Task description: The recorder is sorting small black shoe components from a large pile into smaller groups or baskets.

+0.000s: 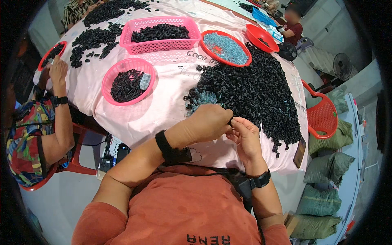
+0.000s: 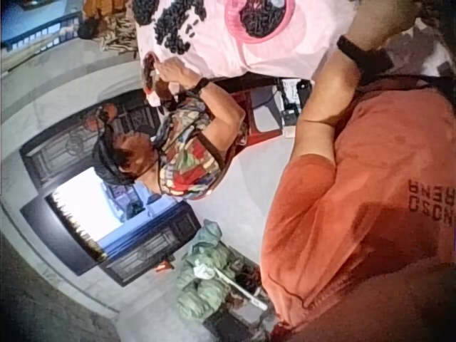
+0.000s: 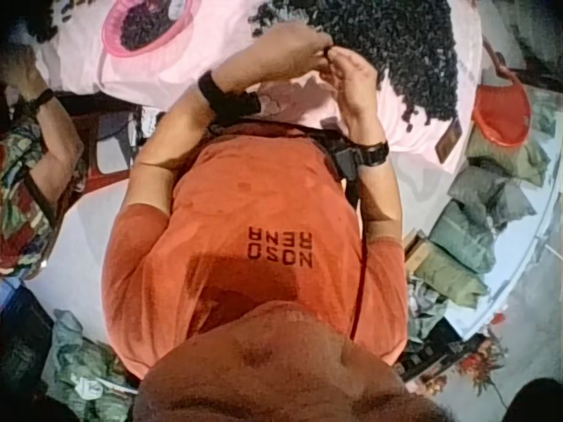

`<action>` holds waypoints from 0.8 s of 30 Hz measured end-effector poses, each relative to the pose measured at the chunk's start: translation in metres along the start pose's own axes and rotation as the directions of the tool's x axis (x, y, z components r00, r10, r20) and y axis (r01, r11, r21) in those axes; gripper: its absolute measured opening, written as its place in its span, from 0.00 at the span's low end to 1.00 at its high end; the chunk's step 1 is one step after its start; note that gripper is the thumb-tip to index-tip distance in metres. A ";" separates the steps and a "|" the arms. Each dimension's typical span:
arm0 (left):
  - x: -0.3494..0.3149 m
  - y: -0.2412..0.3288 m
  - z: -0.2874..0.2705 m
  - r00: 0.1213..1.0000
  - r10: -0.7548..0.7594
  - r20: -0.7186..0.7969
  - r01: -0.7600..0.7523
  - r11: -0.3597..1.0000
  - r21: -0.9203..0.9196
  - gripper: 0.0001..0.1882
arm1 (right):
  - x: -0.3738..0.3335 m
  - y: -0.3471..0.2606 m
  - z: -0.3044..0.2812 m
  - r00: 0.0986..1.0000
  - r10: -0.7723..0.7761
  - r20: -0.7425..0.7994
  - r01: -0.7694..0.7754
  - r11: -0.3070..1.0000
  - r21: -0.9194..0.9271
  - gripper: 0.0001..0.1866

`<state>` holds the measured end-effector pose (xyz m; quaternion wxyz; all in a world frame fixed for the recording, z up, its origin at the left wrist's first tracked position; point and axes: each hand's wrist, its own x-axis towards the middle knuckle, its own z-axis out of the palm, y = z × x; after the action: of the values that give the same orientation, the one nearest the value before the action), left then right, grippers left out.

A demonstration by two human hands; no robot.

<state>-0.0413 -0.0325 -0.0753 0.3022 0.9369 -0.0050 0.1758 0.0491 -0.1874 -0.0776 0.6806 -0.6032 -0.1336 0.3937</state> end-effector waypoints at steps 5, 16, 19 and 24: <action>-0.001 0.001 0.009 1.000 0.020 -0.019 -0.019 0.998 0.056 0.11 | 0.000 0.003 0.001 0.999 0.000 -0.043 -0.001 1.000 -0.023 0.06; 0.001 0.000 0.010 1.000 -0.005 -0.021 0.006 0.997 0.079 0.11 | 0.000 0.009 -0.007 0.999 0.012 0.042 -0.009 0.998 -0.059 0.09; 0.000 -0.001 0.008 1.000 0.022 -0.008 -0.021 0.998 0.067 0.11 | -0.003 0.005 -0.003 1.000 0.024 -0.001 -0.024 0.997 -0.070 0.09; 0.001 0.000 0.010 0.997 0.075 -0.036 -0.074 0.997 0.031 0.11 | -0.002 0.008 -0.007 1.000 -0.003 -0.016 0.002 0.999 -0.052 0.09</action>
<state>-0.0374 -0.0378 -0.0826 0.2816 0.9370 -0.0318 0.2044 0.0491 -0.1942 -0.0862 0.6663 -0.6236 -0.1388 0.3845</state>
